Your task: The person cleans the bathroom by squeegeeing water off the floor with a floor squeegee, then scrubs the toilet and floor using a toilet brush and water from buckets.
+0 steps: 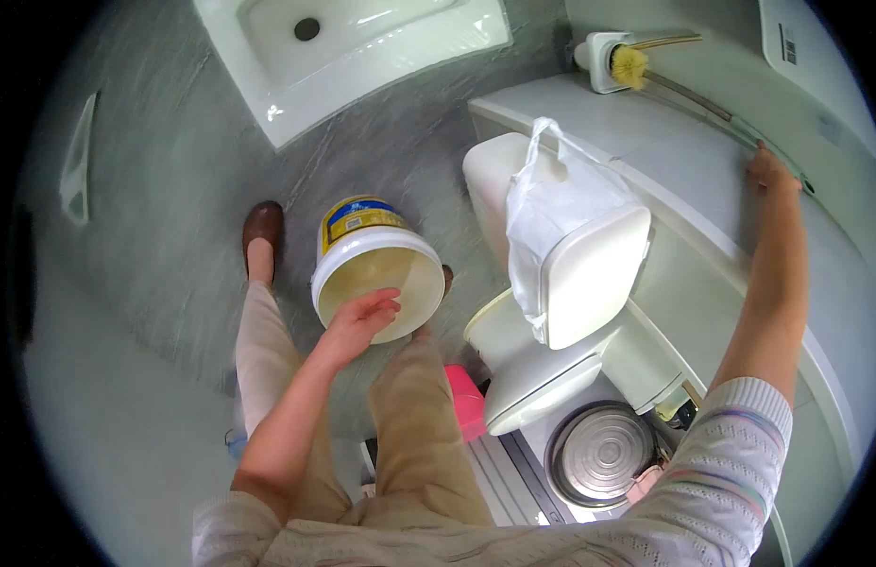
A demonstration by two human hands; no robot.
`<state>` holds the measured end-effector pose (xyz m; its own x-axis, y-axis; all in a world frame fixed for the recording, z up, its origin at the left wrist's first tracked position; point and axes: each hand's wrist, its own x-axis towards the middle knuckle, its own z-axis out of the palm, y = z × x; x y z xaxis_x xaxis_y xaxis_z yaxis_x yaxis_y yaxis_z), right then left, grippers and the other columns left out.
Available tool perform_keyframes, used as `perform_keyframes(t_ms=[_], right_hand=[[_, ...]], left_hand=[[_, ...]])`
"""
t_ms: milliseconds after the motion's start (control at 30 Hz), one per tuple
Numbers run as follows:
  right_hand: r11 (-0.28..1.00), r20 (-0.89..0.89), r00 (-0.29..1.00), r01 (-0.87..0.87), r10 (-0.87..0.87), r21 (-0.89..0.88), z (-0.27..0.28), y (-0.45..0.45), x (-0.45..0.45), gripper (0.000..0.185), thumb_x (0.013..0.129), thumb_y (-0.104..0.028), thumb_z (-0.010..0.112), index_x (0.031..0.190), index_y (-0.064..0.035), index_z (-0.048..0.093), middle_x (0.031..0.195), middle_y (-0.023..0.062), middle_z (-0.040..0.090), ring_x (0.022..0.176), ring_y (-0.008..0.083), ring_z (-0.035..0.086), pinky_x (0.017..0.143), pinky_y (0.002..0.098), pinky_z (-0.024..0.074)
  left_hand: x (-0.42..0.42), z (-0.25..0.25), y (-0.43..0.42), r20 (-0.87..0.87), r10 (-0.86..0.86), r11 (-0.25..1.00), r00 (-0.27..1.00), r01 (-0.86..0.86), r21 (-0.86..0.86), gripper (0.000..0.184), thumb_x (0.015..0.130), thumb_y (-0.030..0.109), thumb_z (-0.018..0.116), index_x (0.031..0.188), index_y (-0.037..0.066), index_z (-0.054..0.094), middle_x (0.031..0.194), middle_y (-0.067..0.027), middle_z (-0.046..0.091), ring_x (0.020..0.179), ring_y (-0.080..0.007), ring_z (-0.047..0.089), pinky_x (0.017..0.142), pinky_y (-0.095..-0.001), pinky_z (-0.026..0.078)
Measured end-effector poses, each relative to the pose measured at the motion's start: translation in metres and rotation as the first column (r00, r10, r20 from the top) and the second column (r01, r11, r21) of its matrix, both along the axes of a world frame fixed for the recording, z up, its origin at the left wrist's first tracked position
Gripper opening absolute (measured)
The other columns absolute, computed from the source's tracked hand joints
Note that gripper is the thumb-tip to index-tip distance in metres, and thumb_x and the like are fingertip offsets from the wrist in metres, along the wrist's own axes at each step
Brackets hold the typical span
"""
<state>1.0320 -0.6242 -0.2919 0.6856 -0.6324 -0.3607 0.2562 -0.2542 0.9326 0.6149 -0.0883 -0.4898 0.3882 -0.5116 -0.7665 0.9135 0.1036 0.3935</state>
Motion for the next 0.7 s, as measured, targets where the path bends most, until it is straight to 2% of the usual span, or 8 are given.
perform_keyframes(t_ms=[67,133,233,300,400,600,700], right_hand=[[0.998,-0.154,0.986,-0.063,0.062,-0.004,-0.001,-0.032,0.005,0.053,0.083,-0.028,0.041,0.134,-0.0182,0.031,0.142,0.0086,0.025,0.129,0.0300,0.026,0.094,0.0659,0.0208],[0.997,-0.114,0.991,-0.072,0.072,-0.002,0.005,0.017,0.005,0.055,0.083,-0.031,0.043,0.135,-0.0180,0.029,0.142,0.0092,0.024,0.129,0.0307,0.025,0.096,0.0634,0.0207],[0.995,0.019,0.995,0.098,-0.098,-0.014,0.001,0.055,-0.002,0.064,0.081,-0.024,0.040,0.140,-0.0229,0.016,0.144,0.0054,0.020,0.132,0.0279,0.020,0.101,0.0588,0.0157],[0.993,0.125,0.985,0.113,-0.117,0.044,-0.003,0.073,-0.005,0.064,0.081,-0.024,0.041,0.140,-0.0229,0.016,0.145,0.0060,0.018,0.132,0.0297,0.018,0.102,0.0591,0.0136],[0.996,-0.017,0.999,0.036,-0.037,-0.076,-0.020,0.053,-0.005,0.063,0.082,-0.024,0.040,0.140,-0.0238,0.015,0.146,0.0061,0.015,0.133,0.0309,0.016,0.101,0.0602,0.0143],[0.988,-0.042,0.995,0.079,-0.085,-0.134,-0.030,0.058,0.009,0.066,0.082,-0.025,0.041,0.141,-0.0230,0.011,0.146,0.0067,0.013,0.133,0.0304,0.015,0.100,0.0582,0.0204],[0.989,-0.149,0.988,0.021,-0.043,-0.143,-0.033,-0.005,0.026,0.069,0.080,-0.022,0.043,0.141,-0.0238,0.009,0.145,0.0073,0.016,0.131,0.0321,0.020,0.097,0.0606,0.0222]], left_hand=[[-0.001,0.000,0.001,0.005,0.003,1.000,1.000,-0.003,-0.002,0.033,0.083,0.012,0.054,0.115,0.004,0.054,0.091,-0.0046,0.060,0.082,-0.0098,0.056,0.075,-0.0235,0.044],[-0.005,-0.005,0.001,-0.004,0.034,0.999,0.999,-0.034,-0.011,0.033,0.083,0.012,0.054,0.115,0.004,0.053,0.091,-0.0044,0.060,0.082,-0.0098,0.056,0.076,-0.0235,0.044],[0.001,-0.003,0.003,-0.004,0.038,0.999,0.999,-0.038,-0.014,0.032,0.083,0.012,0.054,0.114,0.004,0.054,0.089,-0.0043,0.060,0.081,-0.0100,0.056,0.075,-0.0240,0.045],[0.000,-0.005,0.000,-0.017,-0.017,1.000,1.000,0.017,0.000,0.032,0.083,0.014,0.054,0.113,0.005,0.055,0.088,-0.0042,0.060,0.079,-0.0101,0.055,0.074,-0.0241,0.045],[-0.003,-0.001,-0.008,-0.051,-0.001,1.000,0.999,-0.001,-0.025,0.031,0.084,0.017,0.053,0.113,0.005,0.055,0.087,-0.0041,0.060,0.077,-0.0101,0.055,0.073,-0.0241,0.045],[-0.005,-0.001,-0.012,-0.044,-0.019,1.000,0.999,0.018,-0.022,0.032,0.085,0.019,0.052,0.114,0.006,0.055,0.087,-0.0045,0.061,0.078,-0.0112,0.056,0.074,-0.0250,0.045],[-0.007,-0.001,-0.015,-0.066,-0.043,0.999,0.997,0.041,-0.031,0.031,0.085,0.014,0.053,0.114,0.004,0.054,0.094,-0.0041,0.060,0.086,-0.0101,0.055,0.079,-0.0241,0.043]])
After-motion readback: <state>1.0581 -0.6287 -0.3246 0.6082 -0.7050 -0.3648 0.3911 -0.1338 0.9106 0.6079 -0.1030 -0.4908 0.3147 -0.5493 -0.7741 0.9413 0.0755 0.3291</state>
